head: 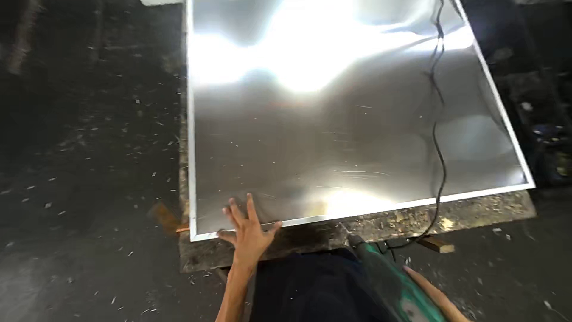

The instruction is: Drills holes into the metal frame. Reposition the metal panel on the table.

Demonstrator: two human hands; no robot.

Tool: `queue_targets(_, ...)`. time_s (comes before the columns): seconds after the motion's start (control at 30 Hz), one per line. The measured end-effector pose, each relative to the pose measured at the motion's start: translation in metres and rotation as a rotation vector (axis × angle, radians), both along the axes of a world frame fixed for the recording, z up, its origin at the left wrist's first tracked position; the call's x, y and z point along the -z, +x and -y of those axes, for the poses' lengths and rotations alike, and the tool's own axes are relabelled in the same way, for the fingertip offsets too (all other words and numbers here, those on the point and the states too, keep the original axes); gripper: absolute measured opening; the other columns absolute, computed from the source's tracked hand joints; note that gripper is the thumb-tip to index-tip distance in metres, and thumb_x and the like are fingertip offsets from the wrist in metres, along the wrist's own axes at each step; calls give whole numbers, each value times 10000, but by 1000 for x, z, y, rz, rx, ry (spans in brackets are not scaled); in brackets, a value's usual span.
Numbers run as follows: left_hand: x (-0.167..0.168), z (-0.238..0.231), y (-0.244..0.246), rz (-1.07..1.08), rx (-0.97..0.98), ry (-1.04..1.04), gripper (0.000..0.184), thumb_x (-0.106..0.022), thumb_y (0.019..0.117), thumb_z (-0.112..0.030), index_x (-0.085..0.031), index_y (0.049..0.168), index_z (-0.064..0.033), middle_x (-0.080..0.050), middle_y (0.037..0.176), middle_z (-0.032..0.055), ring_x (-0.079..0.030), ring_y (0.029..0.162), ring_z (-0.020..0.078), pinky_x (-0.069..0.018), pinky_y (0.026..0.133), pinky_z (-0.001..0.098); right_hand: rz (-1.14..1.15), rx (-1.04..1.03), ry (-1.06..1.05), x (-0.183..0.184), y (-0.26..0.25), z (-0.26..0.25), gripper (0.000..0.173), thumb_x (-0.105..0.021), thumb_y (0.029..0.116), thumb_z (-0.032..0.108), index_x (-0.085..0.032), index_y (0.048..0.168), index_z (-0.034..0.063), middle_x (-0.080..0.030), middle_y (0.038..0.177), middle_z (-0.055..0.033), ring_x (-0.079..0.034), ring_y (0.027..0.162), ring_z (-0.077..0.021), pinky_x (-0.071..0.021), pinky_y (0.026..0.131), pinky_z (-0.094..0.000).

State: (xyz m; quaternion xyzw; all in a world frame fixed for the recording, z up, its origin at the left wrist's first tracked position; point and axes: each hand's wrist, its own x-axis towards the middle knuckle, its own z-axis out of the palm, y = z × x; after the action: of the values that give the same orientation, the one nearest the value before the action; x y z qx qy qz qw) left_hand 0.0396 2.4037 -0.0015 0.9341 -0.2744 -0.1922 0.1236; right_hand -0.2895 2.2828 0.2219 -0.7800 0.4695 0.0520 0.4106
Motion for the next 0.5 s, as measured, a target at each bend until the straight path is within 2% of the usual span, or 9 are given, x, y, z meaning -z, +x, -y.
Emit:
queue_targets(0.1,11,-7,4,34,16,-13,1284,-732,597,-825,-258,1639,-244,-61,1699,247,9,1515,592,-3,964,933,-115,-68,11,-2,36,9,812,-787,780,246,-493,1521,91,-765,1069,-151,-757,843,-298,-603,700,-562)
queue_targets(0.2,10,-6,7,15,19,-3,1282,-641,612,-897,-238,1644,-253,-41,1700,249,38,1517,586,-1,972,927,-188,-95,28,1,60,16,830,-789,766,244,-492,1529,110,-774,1001,-142,-751,765,-303,-591,635,-563)
queue_targets(0.37,5,-1,5,21,22,43,1243,-473,672,-963,-210,1650,-242,-46,1697,255,9,1523,575,-39,995,915,-230,-117,49,3,80,22,823,-791,762,256,-509,1521,114,-779,994,-119,-753,758,-268,-599,619,-521)
queue_targets(0.5,2,2,5,-6,18,60,1241,-465,674,-958,-189,1654,-248,-27,1696,259,26,1521,578,-27,995,913,-243,-114,64,2,86,26,847,-804,741,252,-507,1520,99,-778,1009,-121,-754,769,-257,-603,627,-506)
